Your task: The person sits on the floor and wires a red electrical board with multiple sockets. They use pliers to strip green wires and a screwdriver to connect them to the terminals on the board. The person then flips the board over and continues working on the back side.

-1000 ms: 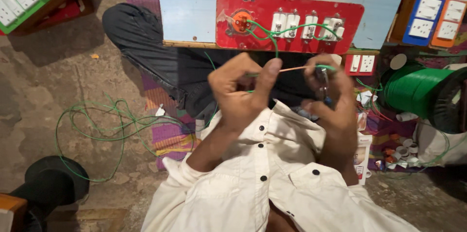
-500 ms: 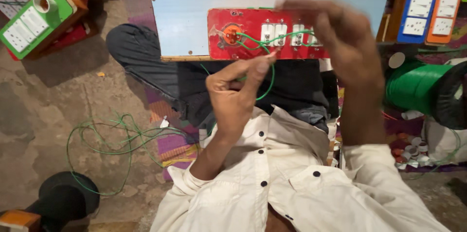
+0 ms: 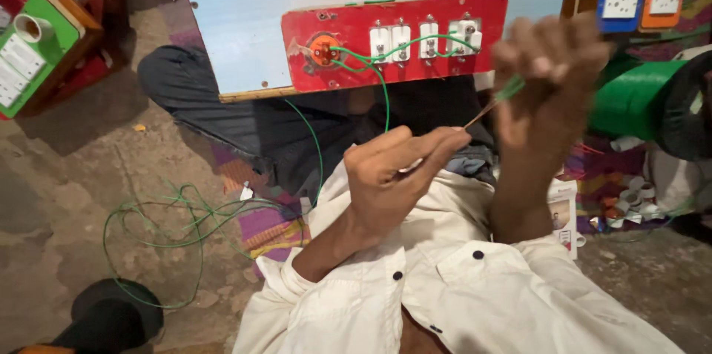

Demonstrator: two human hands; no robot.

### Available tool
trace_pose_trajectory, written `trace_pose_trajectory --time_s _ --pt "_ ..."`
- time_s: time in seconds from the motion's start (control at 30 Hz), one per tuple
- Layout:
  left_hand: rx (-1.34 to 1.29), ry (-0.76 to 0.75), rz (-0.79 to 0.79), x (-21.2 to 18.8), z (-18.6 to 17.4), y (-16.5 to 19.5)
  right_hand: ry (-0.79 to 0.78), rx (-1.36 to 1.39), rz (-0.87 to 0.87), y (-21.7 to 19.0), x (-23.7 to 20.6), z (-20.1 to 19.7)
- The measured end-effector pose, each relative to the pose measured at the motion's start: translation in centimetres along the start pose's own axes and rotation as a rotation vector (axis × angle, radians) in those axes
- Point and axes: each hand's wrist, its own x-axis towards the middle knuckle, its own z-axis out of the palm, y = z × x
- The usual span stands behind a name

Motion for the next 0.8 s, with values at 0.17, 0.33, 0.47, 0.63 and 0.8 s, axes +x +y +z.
trace_pose_trajectory --time_s 0.17,0.33,0.47,0.63,0.8 --pt "-0.072 0.058 -0.07 0.4 -0.2 -0.7 0.188 -0.51 0.206 -1.3 0.4 1.1" --pt "-0.065 -0.059 -0.04 0.5 -0.3 -0.9 -0.024 -0.367 0.038 1.1 -2.3 -0.5" --pt "0.014 -0.092 0.081 0.3 -0.1 -0.8 0.134 -0.165 -0.004 1.8 -3.7 -1.4" --pt "0.073 -0.096 0.134 -0.1 0.8 -0.8 0.055 0.05 0.021 1.5 -2.7 -1.5" --pt "0.043 -0.066 0.046 -0.2 0.6 -1.0 -0.028 -0.206 -0.017 1.1 -2.1 -1.9"
